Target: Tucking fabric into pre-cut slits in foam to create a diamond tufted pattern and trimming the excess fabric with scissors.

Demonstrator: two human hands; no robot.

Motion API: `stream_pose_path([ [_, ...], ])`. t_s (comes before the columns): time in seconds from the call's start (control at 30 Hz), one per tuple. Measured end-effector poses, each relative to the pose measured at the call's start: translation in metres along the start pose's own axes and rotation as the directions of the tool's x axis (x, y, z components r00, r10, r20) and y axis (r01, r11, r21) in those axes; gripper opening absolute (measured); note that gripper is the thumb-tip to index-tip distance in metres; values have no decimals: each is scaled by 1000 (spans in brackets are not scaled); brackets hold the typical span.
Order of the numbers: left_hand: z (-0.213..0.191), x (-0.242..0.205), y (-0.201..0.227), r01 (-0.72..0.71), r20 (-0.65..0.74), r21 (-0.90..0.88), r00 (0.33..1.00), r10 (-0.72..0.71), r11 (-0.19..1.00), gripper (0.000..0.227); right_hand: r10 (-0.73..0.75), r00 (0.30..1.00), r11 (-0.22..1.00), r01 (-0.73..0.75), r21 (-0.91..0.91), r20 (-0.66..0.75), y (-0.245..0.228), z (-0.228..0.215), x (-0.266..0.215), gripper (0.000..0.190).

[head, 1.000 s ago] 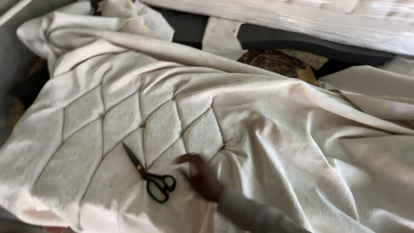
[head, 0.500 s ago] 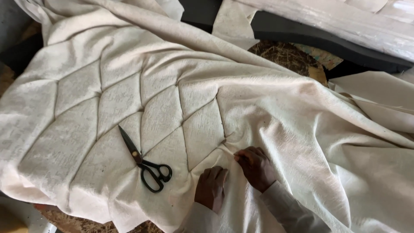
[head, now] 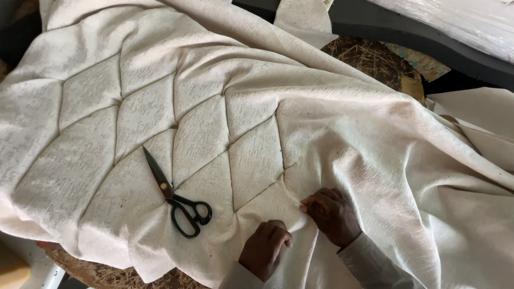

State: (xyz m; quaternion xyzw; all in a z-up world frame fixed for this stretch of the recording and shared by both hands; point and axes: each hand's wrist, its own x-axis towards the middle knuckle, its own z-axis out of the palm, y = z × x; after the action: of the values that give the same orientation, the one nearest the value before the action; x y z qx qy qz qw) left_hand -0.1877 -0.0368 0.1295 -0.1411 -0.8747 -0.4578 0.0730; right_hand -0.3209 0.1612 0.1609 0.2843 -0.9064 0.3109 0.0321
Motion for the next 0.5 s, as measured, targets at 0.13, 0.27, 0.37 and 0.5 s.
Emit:
stream_pose_path([
  [0.13,4,0,3,19,9,63,1000,-19,998,36,-24,999,999,22,50,39,4,-10,10,16],
  [0.27,3,3,9,50,14,60,999,-51,997,39,360,878,889,-426,170,317,1,-37,46,47],
  [0.37,-5,6,15,61,38,21,997,-62,998,38,256,938,934,-303,191,235,-3,-27,81,36],
  [0.5,-31,16,26,113,45,-136,993,-108,984,31,-111,928,982,47,183,356,7,13,120,22],
])
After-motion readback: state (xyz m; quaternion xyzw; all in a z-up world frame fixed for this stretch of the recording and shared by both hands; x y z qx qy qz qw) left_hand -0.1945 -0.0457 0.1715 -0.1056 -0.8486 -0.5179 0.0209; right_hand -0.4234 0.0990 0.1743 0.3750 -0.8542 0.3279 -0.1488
